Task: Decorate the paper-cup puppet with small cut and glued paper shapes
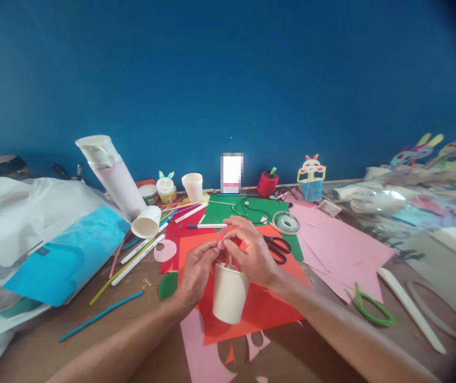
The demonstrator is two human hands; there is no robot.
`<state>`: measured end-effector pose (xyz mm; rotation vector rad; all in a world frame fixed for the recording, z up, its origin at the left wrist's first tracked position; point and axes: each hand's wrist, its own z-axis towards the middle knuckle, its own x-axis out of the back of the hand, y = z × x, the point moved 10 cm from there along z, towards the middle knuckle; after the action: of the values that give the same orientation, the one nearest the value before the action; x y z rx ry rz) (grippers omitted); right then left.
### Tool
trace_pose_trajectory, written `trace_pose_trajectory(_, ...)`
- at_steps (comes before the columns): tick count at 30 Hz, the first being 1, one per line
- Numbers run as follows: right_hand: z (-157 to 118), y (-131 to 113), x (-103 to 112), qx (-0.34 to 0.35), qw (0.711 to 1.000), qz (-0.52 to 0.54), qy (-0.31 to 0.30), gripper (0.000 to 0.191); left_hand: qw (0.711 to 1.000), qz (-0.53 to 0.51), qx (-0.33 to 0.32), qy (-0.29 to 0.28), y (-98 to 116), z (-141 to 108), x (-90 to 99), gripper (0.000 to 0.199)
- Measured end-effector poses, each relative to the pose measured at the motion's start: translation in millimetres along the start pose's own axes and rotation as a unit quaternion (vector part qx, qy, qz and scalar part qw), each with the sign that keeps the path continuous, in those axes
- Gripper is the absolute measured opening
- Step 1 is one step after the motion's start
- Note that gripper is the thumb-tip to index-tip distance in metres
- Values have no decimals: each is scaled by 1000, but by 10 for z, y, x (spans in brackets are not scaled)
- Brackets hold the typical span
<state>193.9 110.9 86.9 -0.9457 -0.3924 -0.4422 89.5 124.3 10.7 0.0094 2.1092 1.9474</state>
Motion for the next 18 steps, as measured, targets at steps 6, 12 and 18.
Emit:
trace_pose_trajectory(6,-4,-24,11,7,1000,-17,5,14,1000,3,-6,-10,-8,-4,-17,21)
trace_pose_trajectory(12,-15,-13,10,7,1000,-19,14,12,1000,26,2,-7,19,-37,-35,26)
trace_pose_trajectory(18,-13,-17,1,14,999,-26,13,11,1000,11,3,-21,13,-41,-65,24)
